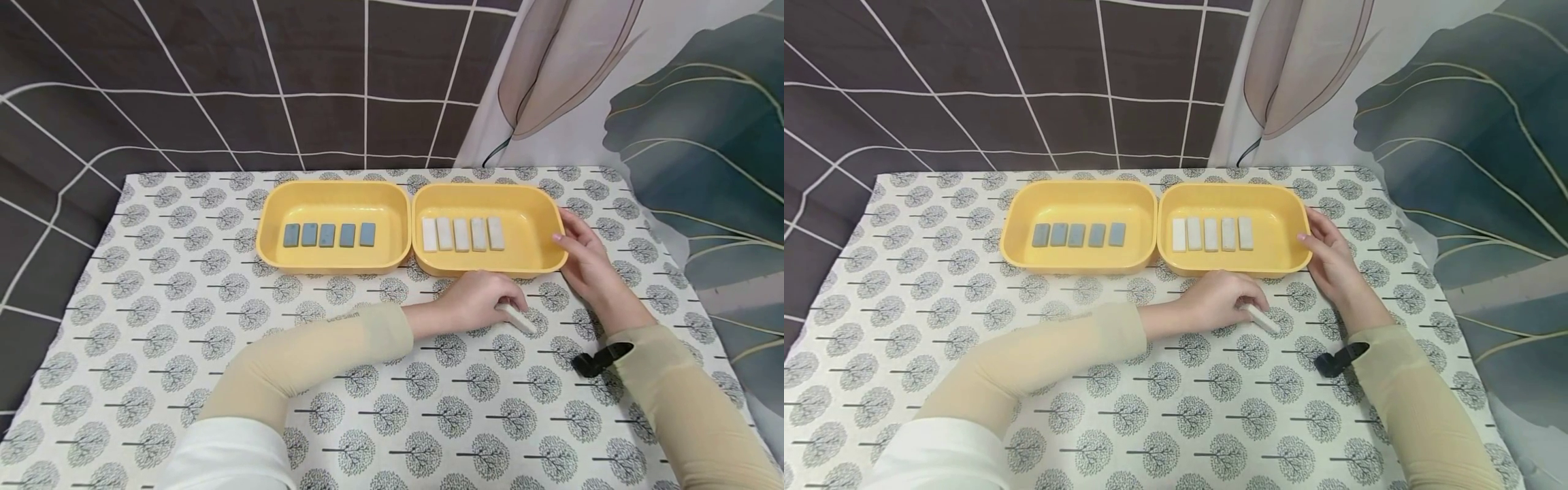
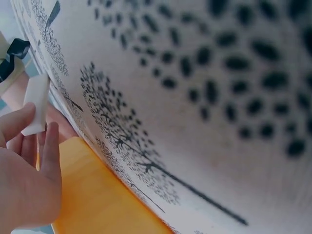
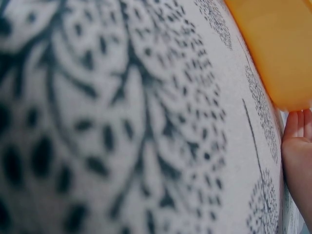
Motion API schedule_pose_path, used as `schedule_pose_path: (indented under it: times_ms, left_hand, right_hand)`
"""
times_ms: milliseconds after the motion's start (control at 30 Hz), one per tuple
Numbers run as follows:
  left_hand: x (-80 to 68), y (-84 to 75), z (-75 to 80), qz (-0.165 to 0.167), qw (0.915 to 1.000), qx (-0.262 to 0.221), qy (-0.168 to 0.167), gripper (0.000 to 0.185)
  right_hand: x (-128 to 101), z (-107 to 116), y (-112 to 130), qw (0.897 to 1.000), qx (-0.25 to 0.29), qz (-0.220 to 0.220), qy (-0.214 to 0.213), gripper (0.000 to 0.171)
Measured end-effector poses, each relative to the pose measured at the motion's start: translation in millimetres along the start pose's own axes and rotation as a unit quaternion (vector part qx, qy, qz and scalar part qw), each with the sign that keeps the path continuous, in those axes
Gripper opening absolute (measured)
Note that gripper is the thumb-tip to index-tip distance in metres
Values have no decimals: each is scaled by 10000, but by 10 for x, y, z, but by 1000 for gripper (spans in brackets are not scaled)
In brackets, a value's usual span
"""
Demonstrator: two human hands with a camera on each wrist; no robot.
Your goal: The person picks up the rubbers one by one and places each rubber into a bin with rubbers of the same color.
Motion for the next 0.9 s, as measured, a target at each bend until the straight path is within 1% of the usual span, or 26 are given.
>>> schedule_pose_path:
  times_ms: [133, 233, 367, 433, 533, 667, 800, 900]
  left_hand:
    - [-4, -2, -5, 36, 10000, 47, 9, 20]
    - [-2, -2, -4, 82, 9999, -74, 41, 21]
    - [-2, -5, 21, 154, 9995, -292, -14, 21]
    - [-6, -8, 42, 182, 9988, -456, -68, 21]
    - [-16, -21, 85, 123, 9966, -794, -193, 22]
    - [-20, -41, 145, 15, 9906, -1323, -356, 25]
    - [-7, -60, 195, -22, 9885, -1459, -390, 24]
    - [11, -64, 226, 7, 9901, -1357, -368, 22]
  right_hand:
    - [5, 9, -3, 10000, -9, 9, -26, 51]
    - [1, 16, -3, 9999, -143, 28, -46, 51]
    - [-6, 12, 0, 9997, -219, 41, -34, 52]
    - [-7, 6, 0, 9998, -176, 38, -20, 52]
    - [-9, -4, 1, 10000, -87, 23, 10, 51]
    - [-13, -9, 4, 10000, -58, 29, 42, 50]
    - [-14, -6, 0, 10000, -18, 21, 70, 49]
    - [-15, -4, -5, 9999, 39, 7, 103, 48]
Point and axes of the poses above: each hand's wrist, its own x-axis towards the middle knuckle, its own z-axis out of the back of the hand, y = z × x, the point moved 6 cm from there along x, towards the middle knuckle, and after that the axes turned 4 degrees about x, right-handed, at the moved point
